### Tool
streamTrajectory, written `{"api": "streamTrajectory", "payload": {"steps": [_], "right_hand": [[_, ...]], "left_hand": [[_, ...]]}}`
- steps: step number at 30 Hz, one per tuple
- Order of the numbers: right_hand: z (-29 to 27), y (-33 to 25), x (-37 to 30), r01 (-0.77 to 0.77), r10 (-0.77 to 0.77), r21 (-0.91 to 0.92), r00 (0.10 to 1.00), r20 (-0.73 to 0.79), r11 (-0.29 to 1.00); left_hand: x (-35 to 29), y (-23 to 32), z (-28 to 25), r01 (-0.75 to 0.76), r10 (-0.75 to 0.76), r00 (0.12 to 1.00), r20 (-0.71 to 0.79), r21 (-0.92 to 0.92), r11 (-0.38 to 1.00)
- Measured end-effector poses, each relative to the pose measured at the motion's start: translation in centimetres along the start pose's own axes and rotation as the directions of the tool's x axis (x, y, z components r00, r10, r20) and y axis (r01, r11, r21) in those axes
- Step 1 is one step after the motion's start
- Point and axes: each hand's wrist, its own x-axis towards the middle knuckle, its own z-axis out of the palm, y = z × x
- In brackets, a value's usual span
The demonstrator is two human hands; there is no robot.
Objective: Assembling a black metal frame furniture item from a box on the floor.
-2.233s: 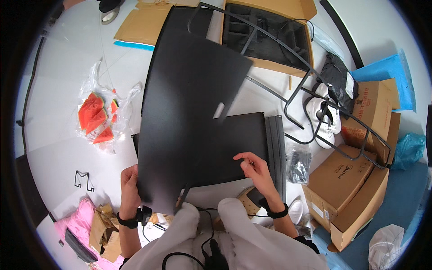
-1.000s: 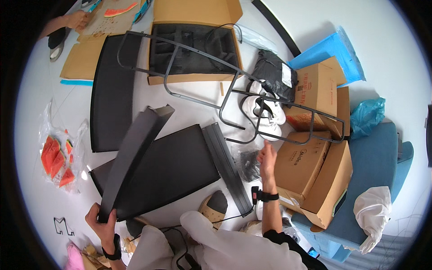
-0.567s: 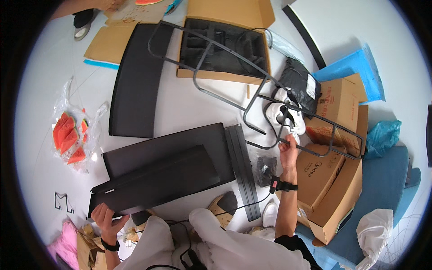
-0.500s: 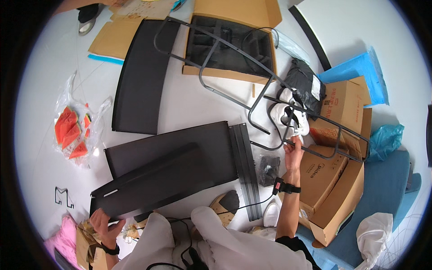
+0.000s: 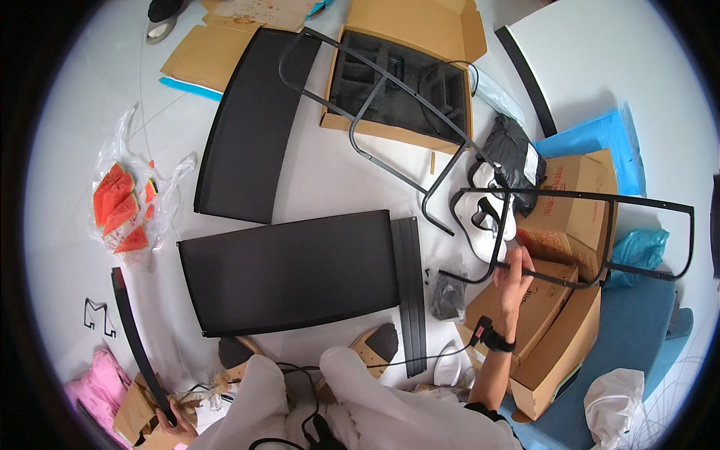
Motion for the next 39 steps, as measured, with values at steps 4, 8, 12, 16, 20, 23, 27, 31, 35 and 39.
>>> {"api": "streamTrajectory", "payload": {"steps": [4,8,12,16,20,23,27,31,35,39], "right_hand": [[0.9,-2.9,-3.2,0.019,-0.021,-0.062,0.999,-0.028,0.998],[1.5,-3.2,-6.9,-0.041,0.039,0.039,0.998,0.057,0.998],[4.1,-2.7,-8.8,-0.036,0.023,0.135,0.995,0.101,0.99],[5.0,-1.1,-9.2,-0.064,0.041,0.123,0.982,0.182,0.99],[5.8,-0.6,-9.1,-0.024,-0.023,0.169,0.962,0.272,0.985],[5.9,-0.4,-9.3,0.005,-0.04,0.121,0.956,0.291,0.993],[7.8,-1.0,-9.3,-0.023,-0.011,0.097,0.943,0.332,0.995],[7.7,-1.0,-8.1,-0.067,0.046,0.052,0.941,0.334,0.996],[8.2,-0.6,-7.5,0.019,-0.018,0.0,0.928,0.372,1.0],[7.8,0.8,-7.9,0.11,-0.057,-0.104,0.905,0.421,0.988]], "left_hand": [[-1.7,2.3,-0.2,0.072,-0.068,0.993,0.094,-0.037,0.997],[-2.5,3.2,0.3,0.11,-0.1,0.983,0.151,-0.055,0.992],[-3.3,3.4,0.9,0.12,-0.106,0.974,0.199,-0.06,0.991],[-3.7,2.7,1.5,0.09,-0.078,0.968,0.238,-0.039,0.995],[-4.7,-6.0,5.7,-0.117,0.065,0.96,0.271,0.182,0.976],[-4.0,-6.5,7.4,-0.223,0.101,0.937,0.334,0.349,0.91],[-1.5,-2.3,4.4,-0.27,-0.16,0.802,0.576,0.588,0.762],[2.7,6.9,3.5,-0.305,0.083,0.854,0.513,0.366,0.879],[5.6,14.5,5.8,-0.361,0.356,0.863,0.358,-0.057,0.931],[6.4,23.2,9.6,-0.593,0.678,0.651,0.34,-0.329,0.735]]}}
